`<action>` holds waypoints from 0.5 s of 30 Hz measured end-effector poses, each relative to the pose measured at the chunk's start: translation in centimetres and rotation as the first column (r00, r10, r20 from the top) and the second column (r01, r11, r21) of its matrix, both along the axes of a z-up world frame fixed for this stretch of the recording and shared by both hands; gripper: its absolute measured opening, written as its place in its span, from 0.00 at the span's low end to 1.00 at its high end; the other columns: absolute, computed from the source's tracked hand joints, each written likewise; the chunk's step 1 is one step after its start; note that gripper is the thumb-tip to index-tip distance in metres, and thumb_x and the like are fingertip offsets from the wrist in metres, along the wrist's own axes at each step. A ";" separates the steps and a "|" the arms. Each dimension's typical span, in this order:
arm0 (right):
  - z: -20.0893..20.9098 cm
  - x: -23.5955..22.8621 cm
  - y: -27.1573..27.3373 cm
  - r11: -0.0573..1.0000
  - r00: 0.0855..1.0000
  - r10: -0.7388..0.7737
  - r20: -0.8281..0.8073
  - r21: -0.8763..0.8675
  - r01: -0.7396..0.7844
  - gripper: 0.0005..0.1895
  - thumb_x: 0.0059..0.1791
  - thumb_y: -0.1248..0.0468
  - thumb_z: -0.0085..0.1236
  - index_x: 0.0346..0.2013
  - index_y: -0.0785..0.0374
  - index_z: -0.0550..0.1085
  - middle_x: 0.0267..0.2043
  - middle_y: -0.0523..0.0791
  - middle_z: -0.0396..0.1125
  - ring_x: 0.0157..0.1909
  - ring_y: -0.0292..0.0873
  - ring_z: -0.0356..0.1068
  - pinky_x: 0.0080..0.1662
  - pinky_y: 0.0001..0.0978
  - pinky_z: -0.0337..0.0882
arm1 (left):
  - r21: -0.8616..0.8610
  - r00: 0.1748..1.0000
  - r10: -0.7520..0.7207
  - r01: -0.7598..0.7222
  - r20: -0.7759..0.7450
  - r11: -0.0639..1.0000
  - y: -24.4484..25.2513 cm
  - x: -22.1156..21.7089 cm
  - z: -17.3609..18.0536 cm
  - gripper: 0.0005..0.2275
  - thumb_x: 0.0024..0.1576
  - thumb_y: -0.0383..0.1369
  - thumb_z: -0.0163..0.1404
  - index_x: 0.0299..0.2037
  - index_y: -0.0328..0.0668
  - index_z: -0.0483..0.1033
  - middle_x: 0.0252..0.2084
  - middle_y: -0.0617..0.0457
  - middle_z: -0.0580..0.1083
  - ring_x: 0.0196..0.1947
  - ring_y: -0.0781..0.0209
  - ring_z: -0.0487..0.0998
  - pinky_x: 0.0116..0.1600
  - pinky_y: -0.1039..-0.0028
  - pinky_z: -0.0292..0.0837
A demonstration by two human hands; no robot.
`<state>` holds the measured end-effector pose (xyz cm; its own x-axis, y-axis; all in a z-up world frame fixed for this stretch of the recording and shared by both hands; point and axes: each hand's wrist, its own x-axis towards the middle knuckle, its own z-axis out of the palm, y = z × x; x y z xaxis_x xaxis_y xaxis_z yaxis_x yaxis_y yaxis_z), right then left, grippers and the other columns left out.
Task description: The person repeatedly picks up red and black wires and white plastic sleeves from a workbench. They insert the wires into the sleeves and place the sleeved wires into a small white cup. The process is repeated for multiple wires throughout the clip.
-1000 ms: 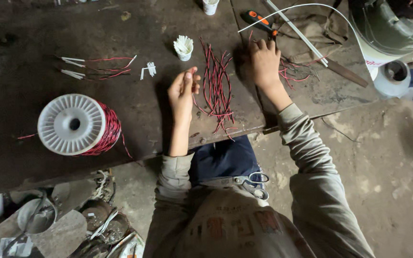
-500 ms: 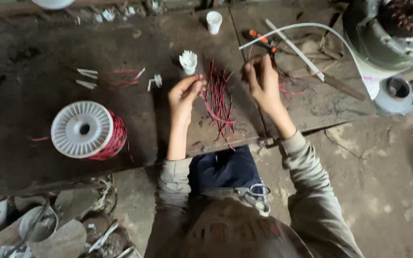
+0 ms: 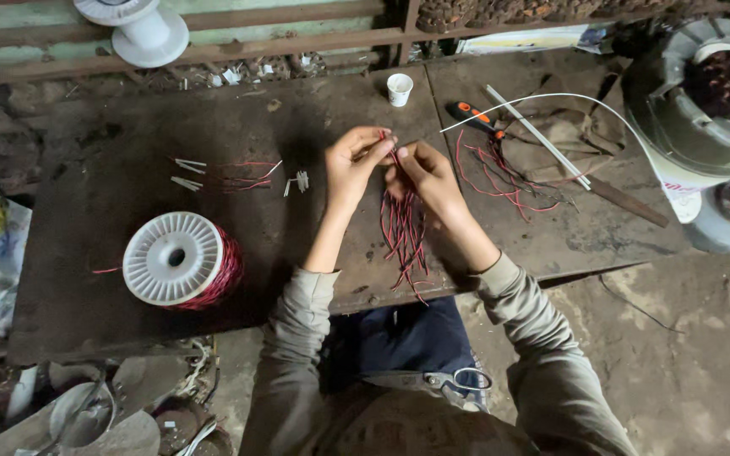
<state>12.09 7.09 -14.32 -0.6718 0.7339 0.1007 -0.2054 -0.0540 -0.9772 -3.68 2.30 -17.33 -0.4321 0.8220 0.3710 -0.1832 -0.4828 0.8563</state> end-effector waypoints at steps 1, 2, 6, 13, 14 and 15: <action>0.2 0.0 0.4 1.000 0.998 0.015 0.053 -0.019 -0.014 0.12 0.57 0.57 0.49 0.38 0.64 0.72 0.27 0.38 0.66 0.25 0.31 0.59 0.30 0.25 0.59 | -0.013 0.999 0.018 -0.018 -0.041 1.000 0.1 -0.4 0.3 0.08 0.61 0.24 0.57 0.48 0.29 0.78 0.45 0.48 0.81 0.43 0.66 0.82 0.46 0.75 0.80; 0.2 0.1 0.7 0.999 0.993 0.035 0.109 -0.040 -0.031 0.13 0.56 0.56 0.49 0.38 0.63 0.73 0.25 0.38 0.65 0.23 0.30 0.55 0.26 0.25 0.54 | -0.027 0.996 0.037 -0.039 -0.078 0.999 0.0 -0.7 0.5 0.08 0.61 0.25 0.57 0.47 0.29 0.79 0.44 0.48 0.81 0.41 0.67 0.81 0.44 0.76 0.79; -0.1 -0.1 3.4 0.947 0.986 -0.152 0.064 0.296 0.127 0.11 0.59 0.61 0.54 0.38 0.67 0.74 0.28 0.37 0.61 0.29 0.28 0.55 0.31 0.24 0.55 | -0.018 0.883 0.330 -0.355 -0.334 0.935 -2.2 -3.4 2.0 0.06 0.63 0.27 0.56 0.46 0.33 0.81 0.41 0.53 0.82 0.40 0.67 0.82 0.45 0.78 0.76; -2.1 -0.5 5.5 0.685 0.901 -0.432 -0.026 0.640 0.347 0.06 0.59 0.66 0.54 0.41 0.68 0.71 0.30 0.41 0.66 0.31 0.29 0.57 0.33 0.24 0.59 | -0.039 0.563 0.183 -0.360 -0.806 0.932 -5.1 -7.3 3.1 0.08 0.55 0.27 0.61 0.43 0.37 0.80 0.38 0.46 0.76 0.37 0.50 0.79 0.41 0.67 0.74; -2.4 -0.2 5.0 0.660 0.904 -0.426 -0.024 0.675 0.329 0.06 0.58 0.66 0.54 0.42 0.68 0.71 0.32 0.42 0.68 0.31 0.29 0.59 0.34 0.24 0.61 | -0.098 0.595 0.130 -0.335 -0.793 0.937 -5.1 -7.1 2.9 0.09 0.53 0.27 0.62 0.43 0.37 0.80 0.38 0.46 0.75 0.36 0.51 0.80 0.41 0.67 0.74; -2.7 -0.2 4.5 0.662 0.913 -0.407 -0.007 0.686 0.301 0.05 0.58 0.67 0.54 0.43 0.68 0.72 0.32 0.43 0.68 0.31 0.30 0.59 0.35 0.25 0.62 | -0.155 0.626 0.076 -0.306 -0.777 0.939 -5.1 -6.7 2.6 0.11 0.51 0.27 0.62 0.43 0.37 0.80 0.37 0.46 0.75 0.35 0.51 0.80 0.40 0.67 0.75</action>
<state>11.91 11.62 -17.02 -0.4205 0.6960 0.5820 0.0644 0.6627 -0.7461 -10.40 -2.82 -14.68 -0.2560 0.8636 0.4344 0.6478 -0.1804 0.7402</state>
